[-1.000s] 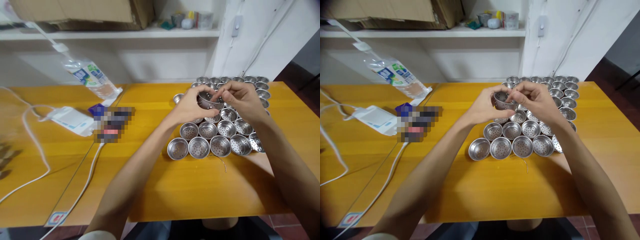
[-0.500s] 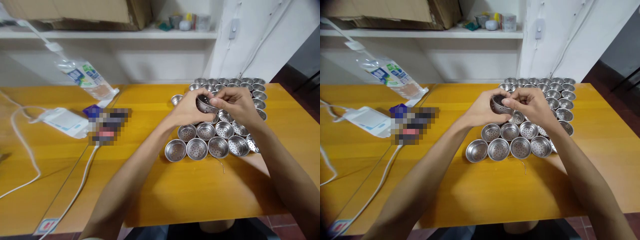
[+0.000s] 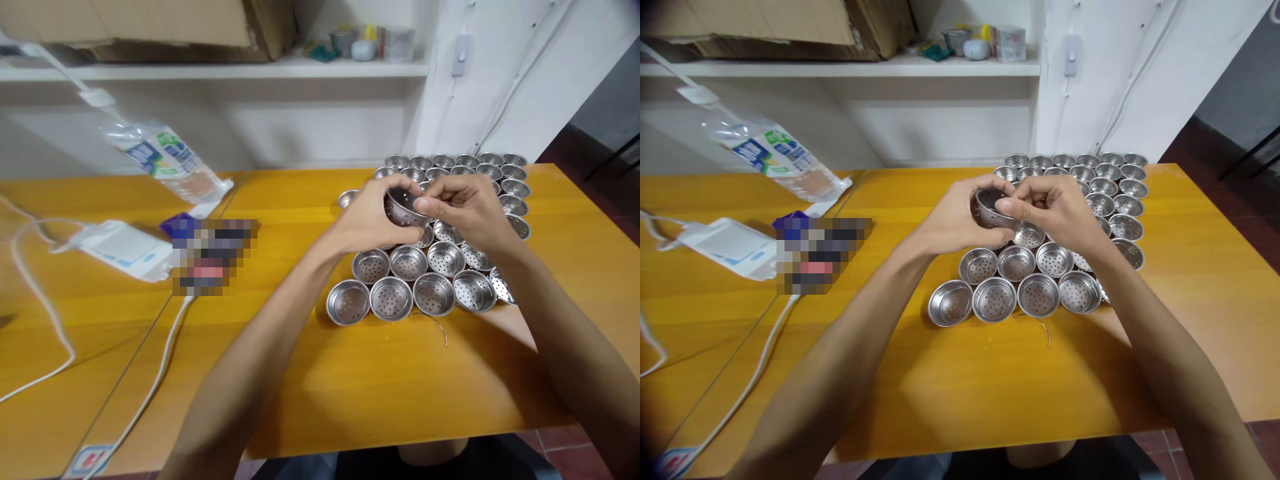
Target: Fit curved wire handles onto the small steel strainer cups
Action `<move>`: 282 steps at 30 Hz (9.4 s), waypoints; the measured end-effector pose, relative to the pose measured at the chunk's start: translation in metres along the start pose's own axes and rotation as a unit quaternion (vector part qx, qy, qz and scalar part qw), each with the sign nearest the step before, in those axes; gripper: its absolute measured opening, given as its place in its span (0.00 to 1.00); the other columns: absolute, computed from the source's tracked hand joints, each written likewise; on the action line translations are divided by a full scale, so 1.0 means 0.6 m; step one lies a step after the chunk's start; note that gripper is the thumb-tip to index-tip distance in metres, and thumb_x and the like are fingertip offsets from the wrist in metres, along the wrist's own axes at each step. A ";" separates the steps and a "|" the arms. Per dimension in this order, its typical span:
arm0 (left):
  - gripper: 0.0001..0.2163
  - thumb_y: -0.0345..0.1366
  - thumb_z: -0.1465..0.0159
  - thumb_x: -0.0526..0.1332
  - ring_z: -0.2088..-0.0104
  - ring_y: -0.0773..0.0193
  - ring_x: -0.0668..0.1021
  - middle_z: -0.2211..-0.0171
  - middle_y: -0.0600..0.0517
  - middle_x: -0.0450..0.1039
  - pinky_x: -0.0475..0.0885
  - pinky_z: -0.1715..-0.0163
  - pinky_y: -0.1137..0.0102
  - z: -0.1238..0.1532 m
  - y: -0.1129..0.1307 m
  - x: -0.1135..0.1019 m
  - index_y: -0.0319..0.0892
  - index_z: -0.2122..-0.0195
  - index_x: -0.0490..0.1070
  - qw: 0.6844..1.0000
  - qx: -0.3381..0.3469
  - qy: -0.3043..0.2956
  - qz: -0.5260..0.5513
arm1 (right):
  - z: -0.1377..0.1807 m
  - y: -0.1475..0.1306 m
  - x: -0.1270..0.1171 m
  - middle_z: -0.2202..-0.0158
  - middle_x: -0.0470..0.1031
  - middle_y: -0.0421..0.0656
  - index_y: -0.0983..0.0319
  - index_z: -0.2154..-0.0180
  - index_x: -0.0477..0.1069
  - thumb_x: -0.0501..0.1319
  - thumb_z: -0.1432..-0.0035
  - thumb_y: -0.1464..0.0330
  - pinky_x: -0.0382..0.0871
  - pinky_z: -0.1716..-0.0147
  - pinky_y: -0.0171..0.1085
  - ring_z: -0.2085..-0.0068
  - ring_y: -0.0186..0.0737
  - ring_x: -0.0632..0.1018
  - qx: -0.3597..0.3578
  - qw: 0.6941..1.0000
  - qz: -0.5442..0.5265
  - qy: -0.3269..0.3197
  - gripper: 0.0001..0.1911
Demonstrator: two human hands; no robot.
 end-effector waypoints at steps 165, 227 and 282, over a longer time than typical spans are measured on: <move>0.35 0.47 0.41 0.82 0.42 0.46 0.85 0.40 0.42 0.80 0.83 0.40 0.50 0.224 -0.053 -0.007 0.48 0.37 0.70 0.976 0.051 0.209 -0.036 | 0.073 -0.078 0.077 0.73 0.76 0.39 0.61 0.72 0.77 0.61 0.38 0.72 0.65 0.65 0.36 0.72 0.32 0.71 -0.008 0.958 0.286 0.014 0.11; 0.34 0.48 0.38 0.80 0.41 0.50 0.81 0.39 0.46 0.78 0.78 0.38 0.58 0.223 -0.084 0.003 0.50 0.33 0.74 0.973 -0.002 0.137 0.184 | 0.072 -0.016 0.148 0.73 0.71 0.33 0.61 0.66 0.74 0.72 0.29 0.54 0.58 0.71 0.32 0.73 0.28 0.66 -0.014 0.993 -0.066 -0.095 0.20; 0.37 0.53 0.45 0.84 0.42 0.49 0.81 0.40 0.44 0.78 0.78 0.38 0.54 0.187 -0.099 -0.096 0.49 0.38 0.75 0.975 -0.007 0.219 0.033 | 0.111 -0.083 0.122 0.44 0.71 0.52 0.58 0.45 0.85 0.64 0.22 0.66 0.77 0.50 0.48 0.50 0.45 0.75 -0.097 0.970 0.221 0.029 0.12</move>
Point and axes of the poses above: each hand's wrist, its own z-axis away from the middle knuckle, its own x-axis out of the palm, y = z × x, the point moved 9 cm from there along -z, towards the middle knuckle
